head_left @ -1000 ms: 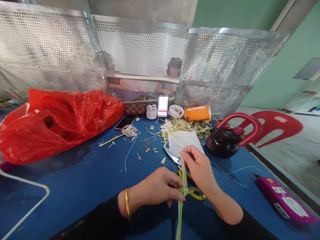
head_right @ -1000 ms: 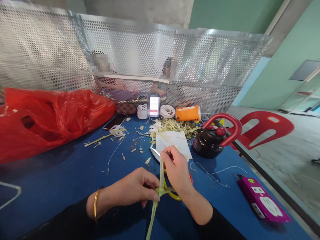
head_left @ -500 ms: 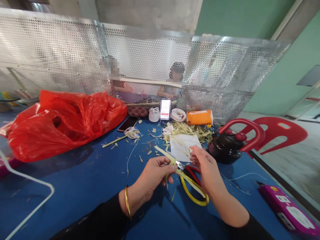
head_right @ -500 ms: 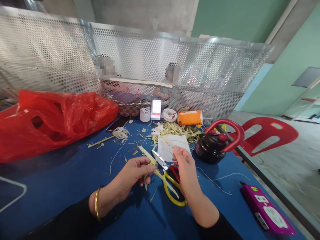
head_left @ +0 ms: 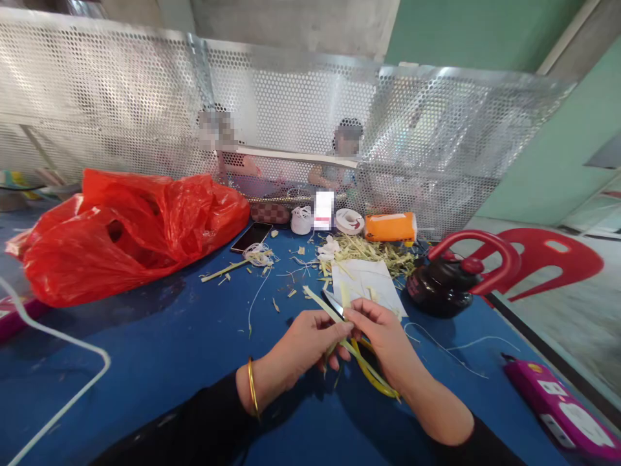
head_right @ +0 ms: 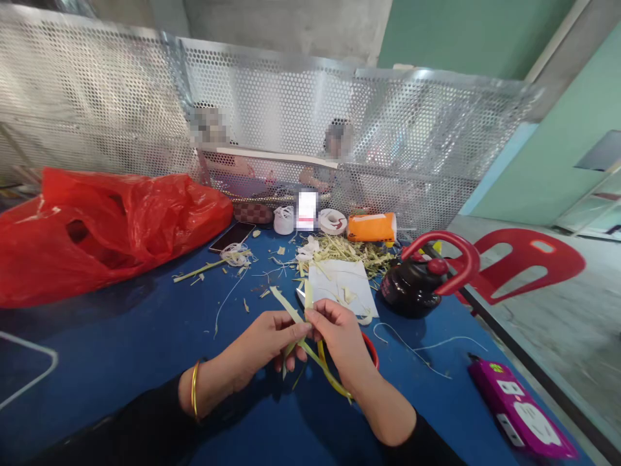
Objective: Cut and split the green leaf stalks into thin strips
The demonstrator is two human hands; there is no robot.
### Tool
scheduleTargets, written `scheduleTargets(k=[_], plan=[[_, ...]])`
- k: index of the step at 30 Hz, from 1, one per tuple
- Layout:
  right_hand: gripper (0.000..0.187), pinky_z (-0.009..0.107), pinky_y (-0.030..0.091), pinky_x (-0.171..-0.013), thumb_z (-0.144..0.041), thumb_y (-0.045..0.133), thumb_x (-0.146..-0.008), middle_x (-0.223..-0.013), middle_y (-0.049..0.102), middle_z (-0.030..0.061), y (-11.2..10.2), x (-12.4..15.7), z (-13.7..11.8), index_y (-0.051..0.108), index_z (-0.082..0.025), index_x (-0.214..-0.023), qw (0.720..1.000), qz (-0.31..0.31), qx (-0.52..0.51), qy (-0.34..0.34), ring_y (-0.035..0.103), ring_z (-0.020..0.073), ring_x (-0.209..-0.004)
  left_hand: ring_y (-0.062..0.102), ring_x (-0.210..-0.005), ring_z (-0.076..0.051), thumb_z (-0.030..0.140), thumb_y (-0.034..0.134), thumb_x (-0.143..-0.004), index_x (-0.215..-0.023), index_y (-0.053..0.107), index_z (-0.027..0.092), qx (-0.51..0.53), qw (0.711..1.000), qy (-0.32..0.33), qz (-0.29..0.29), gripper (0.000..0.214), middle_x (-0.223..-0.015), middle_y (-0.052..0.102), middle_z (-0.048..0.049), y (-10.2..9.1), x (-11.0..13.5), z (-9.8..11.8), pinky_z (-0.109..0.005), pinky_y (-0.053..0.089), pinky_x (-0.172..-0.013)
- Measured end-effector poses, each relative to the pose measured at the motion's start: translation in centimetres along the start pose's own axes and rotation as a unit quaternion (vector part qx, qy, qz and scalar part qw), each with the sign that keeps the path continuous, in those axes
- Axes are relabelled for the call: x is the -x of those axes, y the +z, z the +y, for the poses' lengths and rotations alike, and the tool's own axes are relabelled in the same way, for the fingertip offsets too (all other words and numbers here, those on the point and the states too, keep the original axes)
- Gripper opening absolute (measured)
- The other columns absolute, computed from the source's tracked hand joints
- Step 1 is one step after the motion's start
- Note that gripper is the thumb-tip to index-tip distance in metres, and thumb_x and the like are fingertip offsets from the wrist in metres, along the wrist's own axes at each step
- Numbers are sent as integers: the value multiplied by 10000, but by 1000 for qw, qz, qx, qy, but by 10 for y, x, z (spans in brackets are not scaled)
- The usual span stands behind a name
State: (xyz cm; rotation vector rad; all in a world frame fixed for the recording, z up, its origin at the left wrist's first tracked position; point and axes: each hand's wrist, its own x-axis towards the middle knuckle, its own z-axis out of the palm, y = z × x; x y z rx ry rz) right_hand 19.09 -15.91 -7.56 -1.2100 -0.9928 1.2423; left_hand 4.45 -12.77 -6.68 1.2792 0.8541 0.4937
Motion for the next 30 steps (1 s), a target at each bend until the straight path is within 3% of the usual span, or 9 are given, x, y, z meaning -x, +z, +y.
scheduleTargets(k=[9, 12, 17, 21, 26, 30], plan=[[272, 224, 363, -534, -359, 659, -768, -522, 481, -56, -4, -3, 5, 552, -182, -591, 993, 66, 43, -83, 434, 93, -505, 467, -382, -53, 317, 577, -766, -720, 633, 141, 11, 1000, -23, -8, 190, -510, 576, 22, 1, 1, 3, -156, 323, -379], [302, 231, 379, -540, -389, 661, -761, -515, 476, -55, -5, -4, 4, 538, -183, -578, 994, 71, 41, -77, 451, 98, -504, 471, -388, -53, 321, 594, -755, -682, 616, 138, 17, 1000, -21, 0, 198, -517, 585, 13, 2, 1, 3, -162, 310, -390], [336, 255, 428, -571, -507, 601, -795, -701, 594, -3, -10, -3, -7, 612, -172, -780, 999, 10, 44, -23, 536, 120, -558, 496, -423, -67, 402, 631, -737, -715, 622, 126, 70, 991, 21, 110, 278, -543, 611, -5, -3, -4, 1, -187, 343, -451], [262, 246, 422, -583, -431, 612, -804, -642, 579, -17, -12, 1, -15, 605, -173, -755, 981, -65, 179, -24, 544, 124, -565, 531, -493, -83, 430, 641, -745, -742, 639, 126, 107, 981, 45, 158, 304, -595, 637, -17, -9, -6, 2, -207, 377, -521], [246, 226, 343, -491, -358, 537, -843, -531, 498, -41, -10, 1, -11, 616, -174, -701, 949, -32, 305, -72, 451, 107, -490, 528, -540, -84, 244, 747, -628, -681, 644, 118, 119, 984, 57, 123, 171, -591, 623, -4, -7, -3, 7, -216, 410, -595], [257, 216, 313, -478, -352, 528, -846, -520, 457, -46, -12, 3, -9, 604, -178, -672, 938, -17, 335, -91, 406, 102, -498, 525, -526, -86, 227, 726, -655, -662, 642, 121, 126, 982, 63, 126, 135, -567, 615, -1, -4, -2, 6, -223, 414, -595]])
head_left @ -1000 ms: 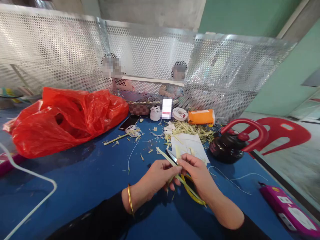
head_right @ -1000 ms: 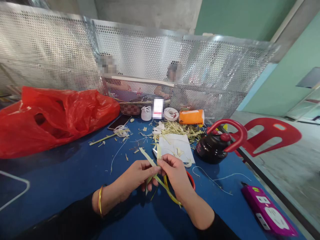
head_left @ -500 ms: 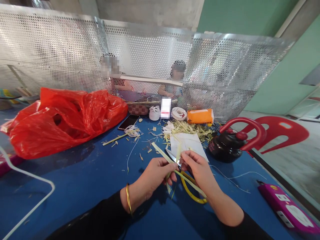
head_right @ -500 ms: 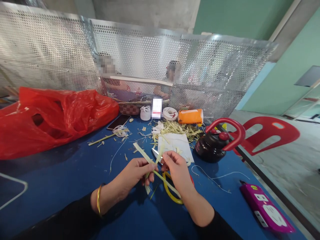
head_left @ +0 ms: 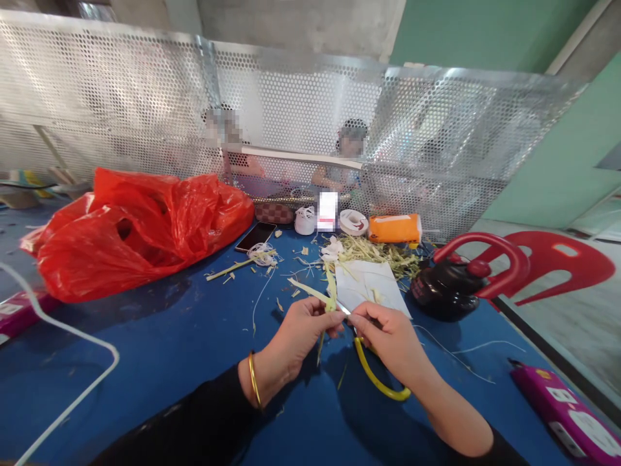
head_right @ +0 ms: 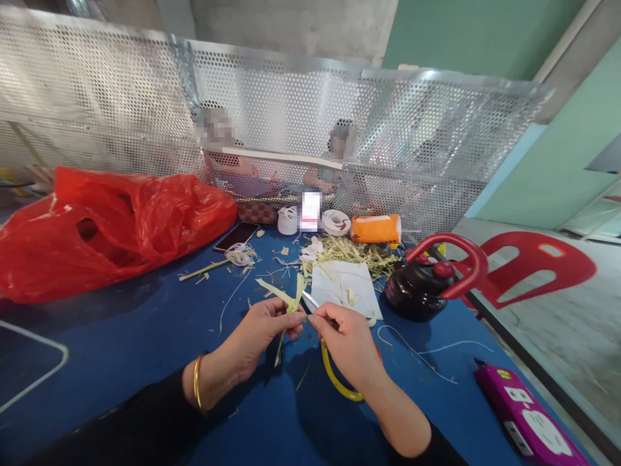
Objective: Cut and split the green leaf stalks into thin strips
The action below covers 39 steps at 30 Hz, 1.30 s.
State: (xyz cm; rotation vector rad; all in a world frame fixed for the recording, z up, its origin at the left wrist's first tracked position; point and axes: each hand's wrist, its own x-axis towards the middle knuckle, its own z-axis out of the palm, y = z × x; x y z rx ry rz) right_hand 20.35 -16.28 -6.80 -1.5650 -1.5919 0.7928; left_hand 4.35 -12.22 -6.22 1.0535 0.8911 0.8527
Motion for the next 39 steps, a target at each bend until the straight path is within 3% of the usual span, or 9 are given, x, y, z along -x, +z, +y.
scheduleTargets(k=[7, 10, 14, 16, 18, 21, 23, 31, 39], plan=[[273, 211, 303, -459, -335, 536, -842, -509, 422, -47, -3, 0, -1, 584, -178, -624, 998, 31, 40, -27, 381, 101, -489, 525, -515, -83, 246, 720, -687, -638, 645, 126, -5, 999, -2, 37, 150, -569, 646, -20, -3, -3, -4, -213, 415, -583], [271, 221, 365, -489, -336, 504, -872, -563, 503, -21, -1, 0, -1, 611, -184, -674, 994, 53, 77, -61, 471, 128, -535, 560, -546, -91, 248, 742, -672, -669, 670, 122, 7, 999, -15, 43, 146, -601, 669, -33, -5, -5, -2, -211, 434, -606], [181, 350, 445, -778, -318, 575, -845, -935, 636, 86, 1, 5, -2, 660, -192, -944, 929, 246, 185, -207, 577, 238, -897, 648, -721, -135, 261, 778, -639, -767, 694, 127, 72, 997, -19, 21, 204, -780, 719, -71, -6, -5, 1, -233, 476, -730], [136, 379, 420, -816, -280, 602, -837, -914, 640, 83, 4, 9, -4, 665, -203, -928, 901, 275, 215, -256, 577, 240, -889, 663, -813, -162, 274, 775, -648, -806, 695, 135, 106, 994, -14, 9, 225, -858, 727, -86, -5, -5, 1, -255, 483, -790], [85, 360, 423, -771, -260, 596, -848, -829, 641, 61, 9, 12, -5, 666, -213, -856, 919, 212, 209, -257, 581, 219, -807, 664, -845, -170, 279, 774, -652, -822, 697, 135, 122, 993, -7, 3, 236, -870, 728, -88, -3, -4, -1, -260, 485, -806], [86, 337, 445, -767, -289, 612, -844, -869, 655, 61, 20, 13, -5, 661, -219, -844, 971, 91, 130, -178, 592, 224, -845, 664, -821, -167, 283, 791, -636, -831, 703, 127, 134, 991, -2, -11, 265, -866, 728, -86, 1, -1, -3, -258, 488, -801], [83, 320, 454, -789, -283, 604, -847, -914, 663, 60, 27, 12, -4, 658, -223, -826, 988, 61, 57, -129, 600, 226, -895, 664, -797, -164, 279, 807, -612, -810, 704, 127, 144, 989, -9, -15, 270, -852, 730, -83, 4, 1, -4, -260, 490, -794], [192, 284, 437, -726, -226, 502, -885, -820, 636, 45, 31, 11, -6, 593, -212, -717, 991, 58, 18, -121, 584, 195, -793, 654, -806, -155, 247, 800, -622, -933, 710, 128, 146, 989, -1, -8, 345, -833, 733, -67, 8, 4, -6, -258, 467, -824], [227, 264, 408, -663, -155, 512, -842, -764, 595, 14, 29, 12, -7, 488, -209, -623, 991, -7, 32, -126, 549, 171, -744, 662, -803, -194, 255, 776, -639, -931, 712, 120, 120, 992, -2, 48, 328, -797, 736, -87, 3, 0, -7, -295, 493, -812]])
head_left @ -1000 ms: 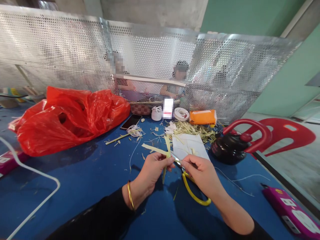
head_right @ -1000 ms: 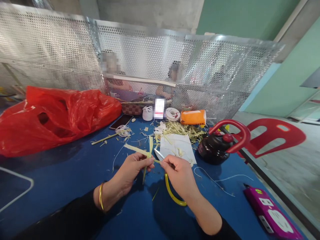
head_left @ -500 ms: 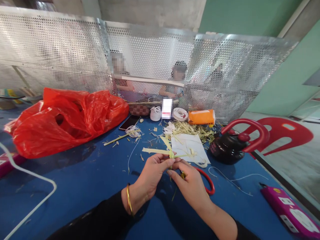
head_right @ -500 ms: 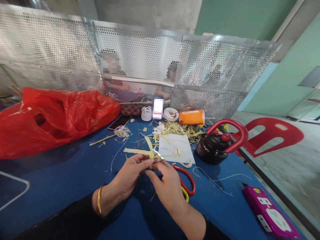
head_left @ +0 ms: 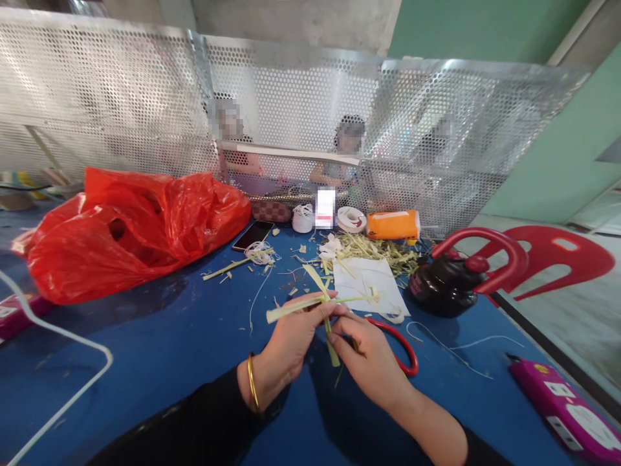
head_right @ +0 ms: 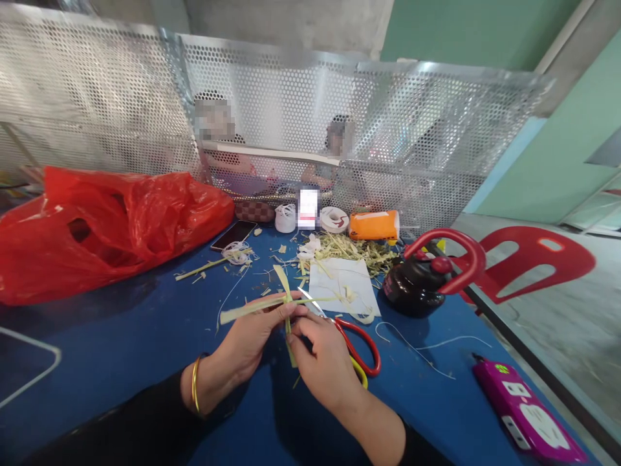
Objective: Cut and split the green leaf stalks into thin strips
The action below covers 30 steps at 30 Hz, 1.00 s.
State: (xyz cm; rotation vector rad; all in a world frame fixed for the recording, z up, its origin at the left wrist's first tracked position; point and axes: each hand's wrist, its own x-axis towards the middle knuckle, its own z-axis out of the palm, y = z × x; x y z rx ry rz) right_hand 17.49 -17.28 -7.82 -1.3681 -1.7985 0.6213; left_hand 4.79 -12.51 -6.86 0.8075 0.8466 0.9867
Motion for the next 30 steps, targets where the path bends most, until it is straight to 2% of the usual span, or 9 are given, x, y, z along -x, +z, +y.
scheduleTargets(k=[11, 13, 15, 17, 18, 21, 24, 26, 30], plan=[[233, 259, 403, -605, -177, 514, -838, -640, 547, -16, -6, 5, -5, 504, -210, -608, 998, -53, -26, 13, 517, 145, -633, 666, -724, -173, 252, 740, -669, -937, 708, 127, -54, 998, 7, -17, 297, -778, 731, -86, -1, -3, 6, -283, 509, -756], [210, 275, 409, -624, -226, 513, -864, -665, 559, 0, -10, 7, -6, 534, -212, -656, 1000, 7, 1, -18, 526, 156, -642, 660, -694, -156, 244, 742, -659, -878, 707, 136, -83, 996, 23, -23, 247, -807, 725, -79, -1, -5, 9, -260, 506, -714], [149, 310, 416, -695, -268, 528, -869, -739, 593, 31, -17, 7, -7, 580, -211, -741, 990, 116, 59, -46, 549, 184, -711, 639, -613, -129, 225, 740, -647, -811, 685, 142, -119, 992, 31, -36, 192, -793, 713, -58, 0, -4, 12, -234, 491, -635], [125, 340, 413, -752, -305, 550, -859, -846, 626, 65, -26, 3, -4, 628, -209, -840, 974, 195, 109, -29, 559, 212, -782, 598, -528, -106, 213, 731, -640, -773, 650, 146, -146, 987, 13, -67, 169, -729, 697, -36, 1, -3, 13, -224, 469, -571], [150, 343, 416, -748, -331, 558, -854, -885, 634, 74, -30, 1, -2, 646, -211, -867, 973, 199, 116, -1, 560, 218, -792, 577, -501, -98, 215, 721, -645, -776, 642, 148, -156, 984, -5, -88, 167, -698, 690, -30, 1, -1, 12, -220, 459, -551], [241, 304, 430, -640, -410, 559, -838, -812, 647, 53, -36, -8, 4, 671, -208, -771, 990, 89, 13, 105, 565, 197, -712, 513, -464, -76, 226, 692, -653, -789, 668, 142, -187, 970, -51, -147, 162, -693, 688, -37, -1, 1, 8, -202, 417, -502], [268, 263, 427, -564, -424, 606, -787, -643, 609, 6, -34, -13, 6, 630, -182, -674, 968, 11, -177, 177, 547, 153, -601, 474, -470, -66, 259, 677, -662, -784, 707, 135, -217, 958, -61, -177, 177, -738, 687, -52, -3, 1, 6, -186, 359, -460], [239, 249, 418, -533, -397, 645, -748, -577, 572, -19, -30, -13, 6, 617, -174, -666, 948, 33, -247, 199, 521, 130, -541, 477, -495, -70, 298, 670, -678, -792, 716, 142, -222, 955, -63, -187, 199, -772, 681, -54, -4, 1, 7, -181, 332, -450], [198, 247, 422, -556, -355, 666, -731, -571, 576, -20, -23, -12, 6, 644, -170, -664, 941, 96, -260, 195, 512, 124, -555, 427, -481, -57, 327, 690, -675, -828, 731, 162, -218, 961, -58, -161, 229, -659, 616, -1, 0, 3, 9, -174, 259, -434]])
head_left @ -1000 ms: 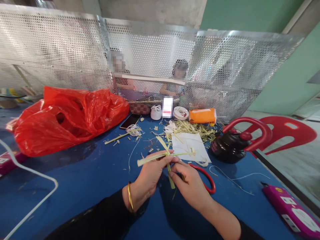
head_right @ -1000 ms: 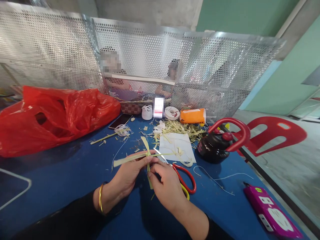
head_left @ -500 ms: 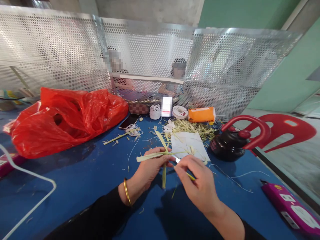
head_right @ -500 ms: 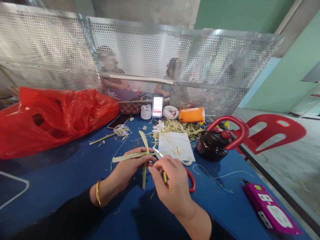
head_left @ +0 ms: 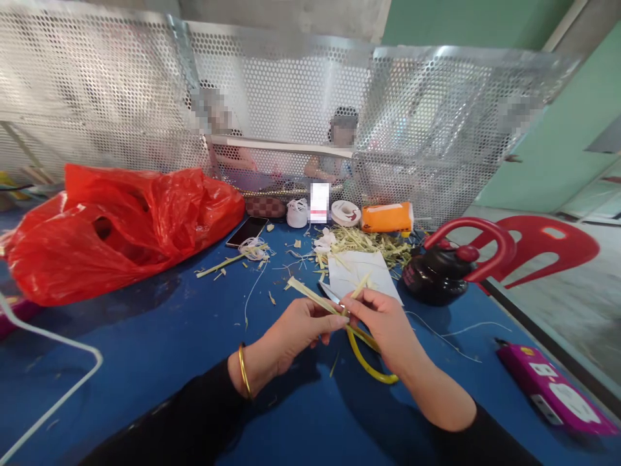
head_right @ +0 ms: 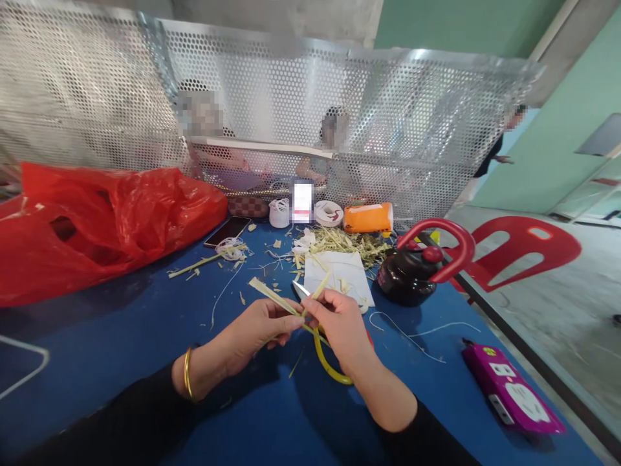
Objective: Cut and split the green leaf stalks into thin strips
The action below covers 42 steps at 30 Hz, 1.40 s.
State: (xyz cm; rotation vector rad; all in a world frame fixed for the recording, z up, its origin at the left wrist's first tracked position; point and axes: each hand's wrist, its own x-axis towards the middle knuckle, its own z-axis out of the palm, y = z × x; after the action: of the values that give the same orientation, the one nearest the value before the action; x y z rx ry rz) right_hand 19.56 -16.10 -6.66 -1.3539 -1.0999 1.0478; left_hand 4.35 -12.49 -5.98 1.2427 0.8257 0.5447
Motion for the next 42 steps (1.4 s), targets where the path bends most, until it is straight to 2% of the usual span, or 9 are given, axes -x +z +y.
scheduleTargets(k=[5, 16, 18, 21, 23, 26, 28, 35, 42], plan=[[186, 251, 403, -535, -334, 677, -713, -563, 595, -15, 2, 0, 3, 657, -169, -629, 1000, 1, 10, -9, 505, 122, -535, 358, -451, -45, 286, 717, -649, -726, 735, 145, 23, 998, 20, 52, 162, -553, 551, 25, 6, -2, -5, -186, 249, -439], [258, 291, 446, -593, -397, 609, -794, -612, 623, 17, 2, -1, 19, 622, -172, -669, 988, 63, 123, -62, 556, 174, -611, 334, -418, -49, 240, 706, -622, -575, 704, 151, 4, 999, -23, 41, 101, -474, 509, 34, 2, 2, 3, -205, 221, -425], [231, 313, 463, -650, -393, 607, -799, -709, 634, 34, -3, -3, 14, 654, -169, -828, 968, 106, 196, -117, 577, 199, -696, 347, -425, -50, 278, 713, -626, -597, 706, 142, 5, 999, -32, 41, 139, -516, 543, 19, 2, 3, 2, -207, 220, -427], [387, 386, 456, -810, -365, 634, -791, -1028, 617, 105, -11, -4, 4, 602, -188, -1134, 895, 192, 301, -266, 566, 262, -962, 357, -427, -46, 315, 702, -645, -645, 710, 134, -4, 999, -43, 26, 182, -578, 589, 5, 2, 4, 1, -209, 230, -433], [329, 408, 427, -870, -325, 638, -803, -1065, 620, 102, -12, -3, -1, 630, -214, -1113, 869, 146, 345, -324, 557, 267, -1007, 353, -418, -42, 337, 687, -669, -634, 697, 131, -26, 999, -38, 5, 210, -571, 587, 13, 3, 4, 0, -210, 243, -438], [56, 339, 442, -781, -250, 635, -815, -804, 655, 27, -7, 1, -4, 685, -228, -801, 896, -20, 334, -290, 596, 208, -820, 346, -395, -38, 350, 655, -704, -594, 667, 129, -67, 997, -30, -23, 247, -534, 560, 31, 4, 5, -2, -212, 252, -436], [150, 291, 430, -688, -198, 627, -807, -669, 607, -8, -2, 3, -3, 630, -214, -658, 917, -66, 304, -248, 576, 173, -712, 350, -389, -37, 355, 645, -715, -649, 684, 132, -82, 995, -37, -33, 236, -557, 573, 32, 5, 5, -4, -210, 254, -428], [230, 246, 373, -587, -197, 590, -811, -614, 519, -33, 2, 4, 6, 493, -199, -602, 942, 21, 257, -215, 489, 127, -598, 419, -383, -50, 343, 648, -712, -570, 645, 139, -103, 992, -15, -70, 249, -548, 585, 21, 4, 5, -7, -203, 317, -426], [212, 225, 379, -526, -227, 583, -803, -590, 491, -38, 5, 6, 6, 499, -202, -610, 957, 20, 225, -180, 475, 119, -560, 463, -397, -46, 381, 622, -739, -665, 670, 134, -89, 992, -28, -89, 262, -696, 689, -37, 4, 5, -6, -187, 310, -408]])
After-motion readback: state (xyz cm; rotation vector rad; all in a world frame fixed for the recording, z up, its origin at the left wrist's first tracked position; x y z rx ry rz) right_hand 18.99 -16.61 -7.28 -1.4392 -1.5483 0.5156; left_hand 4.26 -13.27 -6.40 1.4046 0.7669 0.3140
